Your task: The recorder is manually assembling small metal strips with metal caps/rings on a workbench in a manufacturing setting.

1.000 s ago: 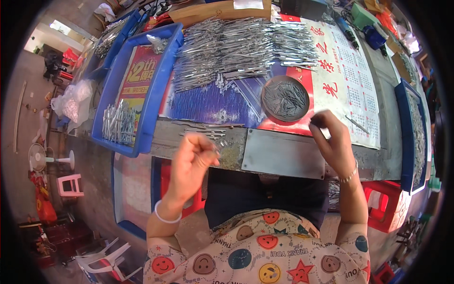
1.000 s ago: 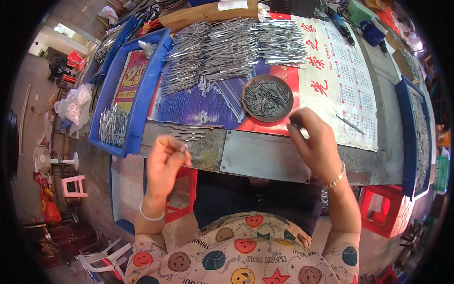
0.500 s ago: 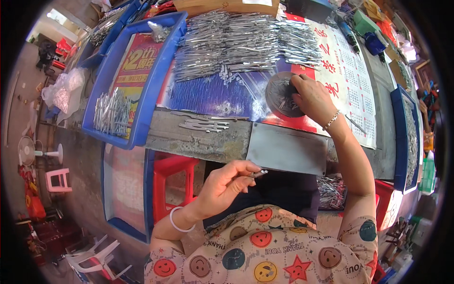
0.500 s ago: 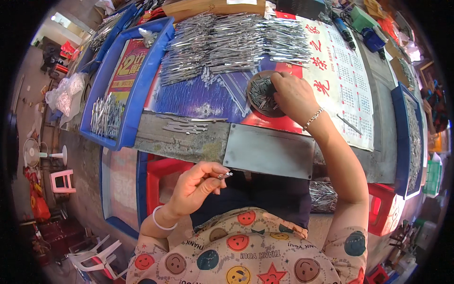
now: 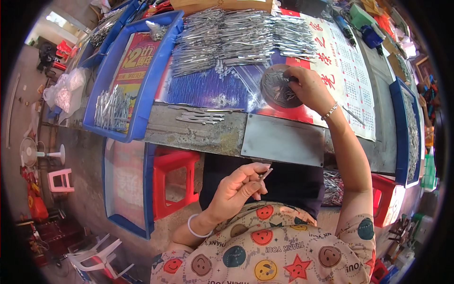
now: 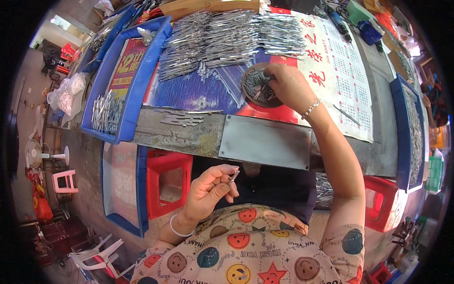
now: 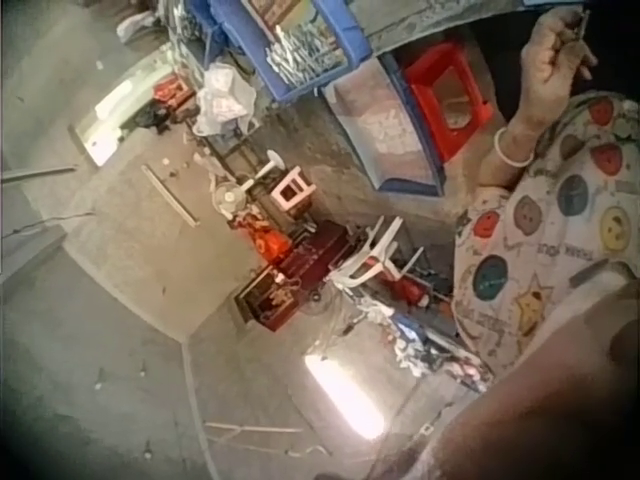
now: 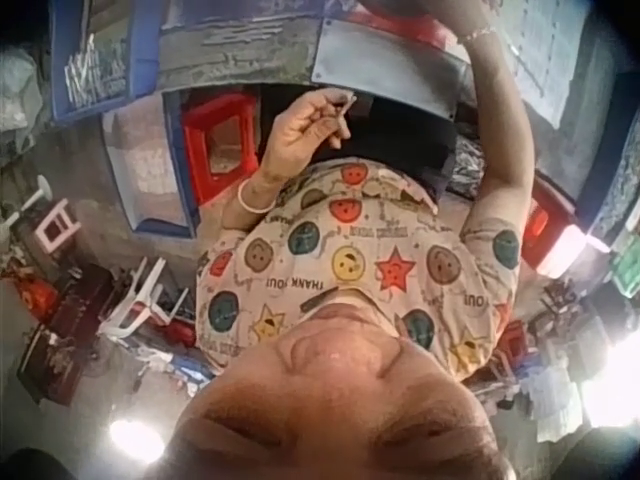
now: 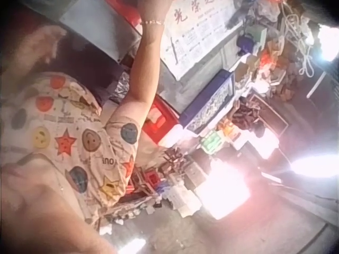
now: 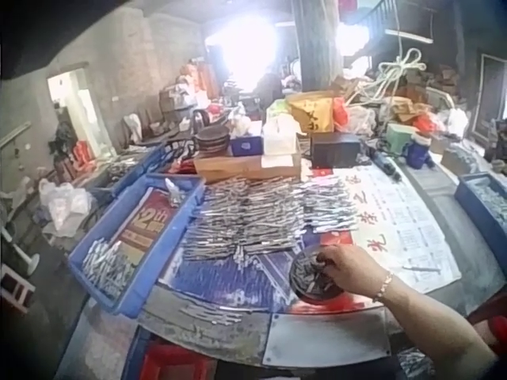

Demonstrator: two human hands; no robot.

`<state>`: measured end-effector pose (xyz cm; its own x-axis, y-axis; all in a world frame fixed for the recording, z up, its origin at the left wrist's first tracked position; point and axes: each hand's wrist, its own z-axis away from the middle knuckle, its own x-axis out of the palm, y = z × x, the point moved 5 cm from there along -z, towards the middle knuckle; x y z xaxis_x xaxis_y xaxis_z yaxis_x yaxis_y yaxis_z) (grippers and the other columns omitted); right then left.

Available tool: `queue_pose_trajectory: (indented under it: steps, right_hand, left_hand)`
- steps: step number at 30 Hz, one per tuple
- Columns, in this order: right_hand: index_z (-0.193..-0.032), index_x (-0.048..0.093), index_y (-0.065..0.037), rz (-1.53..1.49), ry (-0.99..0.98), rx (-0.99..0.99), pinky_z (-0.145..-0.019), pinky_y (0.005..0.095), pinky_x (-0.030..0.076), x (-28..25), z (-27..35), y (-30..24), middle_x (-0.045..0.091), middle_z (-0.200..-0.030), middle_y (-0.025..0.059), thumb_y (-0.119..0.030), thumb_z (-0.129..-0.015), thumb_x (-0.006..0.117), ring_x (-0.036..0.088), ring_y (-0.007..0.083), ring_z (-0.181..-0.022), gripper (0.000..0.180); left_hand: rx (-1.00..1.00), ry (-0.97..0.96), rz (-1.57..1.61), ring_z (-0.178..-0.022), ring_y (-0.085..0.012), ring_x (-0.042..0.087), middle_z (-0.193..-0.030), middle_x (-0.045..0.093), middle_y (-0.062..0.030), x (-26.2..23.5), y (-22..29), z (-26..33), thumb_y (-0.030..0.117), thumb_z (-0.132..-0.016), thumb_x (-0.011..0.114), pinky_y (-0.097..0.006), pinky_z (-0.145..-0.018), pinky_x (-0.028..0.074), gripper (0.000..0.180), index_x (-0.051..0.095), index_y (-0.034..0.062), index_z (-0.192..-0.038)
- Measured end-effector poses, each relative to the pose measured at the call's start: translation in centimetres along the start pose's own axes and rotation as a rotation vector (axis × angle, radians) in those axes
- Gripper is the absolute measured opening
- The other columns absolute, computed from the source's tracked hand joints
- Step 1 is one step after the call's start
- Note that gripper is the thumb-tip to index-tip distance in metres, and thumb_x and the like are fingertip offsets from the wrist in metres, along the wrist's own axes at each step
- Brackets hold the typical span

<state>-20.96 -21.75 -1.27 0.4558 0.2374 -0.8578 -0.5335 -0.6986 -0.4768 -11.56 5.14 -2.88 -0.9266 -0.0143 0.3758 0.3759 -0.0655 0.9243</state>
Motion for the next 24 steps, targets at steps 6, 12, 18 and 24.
queue_pose_trajectory:
  steps: [6, 12, 18, 24]
  right_hand:
    - [-0.108, 0.060, 0.003, -0.413, 0.023, 0.112, -0.077, 0.0274, 0.049, -0.7, 0.7, 1.2, 0.065, -0.089, 0.0089, 0.003, -0.078, 0.061, 0.061, 0.0149, -0.082, 0.030]
    - [-0.110, 0.060, 0.004, -0.765, -0.050, 0.268, -0.074, 0.0228, 0.047, -0.2, 1.1, 1.5, 0.062, -0.092, 0.0033, 0.003, -0.081, 0.061, 0.057, 0.0084, -0.083, 0.029]
    - [-0.109, 0.061, 0.000, -0.854, -0.025, 0.331, -0.066, 0.0186, 0.046, 0.2, 1.1, 2.4, 0.061, -0.085, -0.0014, -0.004, -0.084, 0.065, 0.054, 0.0042, -0.072, 0.026]
    - [-0.109, 0.062, -0.001, -1.043, -0.072, 0.393, -0.066, 0.0197, 0.047, -0.1, 1.9, 2.5, 0.061, -0.085, -0.0011, -0.006, -0.083, 0.067, 0.055, 0.0061, -0.070, 0.027]
  left_hand:
    - [0.002, 0.023, 0.017, -0.075, -0.0071, 0.053, -0.087, 0.058, -0.0051, 0.6, -0.6, -0.1, 0.018, -0.099, 0.045, -0.020, -0.068, 0.046, 0.033, 0.046, 0.0013, -0.128]
    - [-0.037, 0.030, 0.094, -0.074, -0.0065, 0.052, -0.087, 0.058, -0.0049, 0.8, -0.6, -0.1, 0.018, -0.099, 0.046, -0.019, -0.070, 0.046, 0.032, 0.046, 0.0020, -0.128]
    - [-0.054, 0.006, 0.072, -0.076, -0.0064, 0.053, -0.087, 0.058, -0.0050, 1.0, -1.2, -0.5, 0.019, -0.100, 0.045, -0.020, -0.069, 0.047, 0.032, 0.047, 0.0018, -0.127]
    - [-0.033, 0.002, 0.044, -0.078, -0.0073, 0.055, -0.087, 0.058, -0.0049, 1.6, -0.8, -1.0, 0.018, -0.100, 0.044, -0.021, -0.070, 0.048, 0.031, 0.049, 0.0016, -0.125]
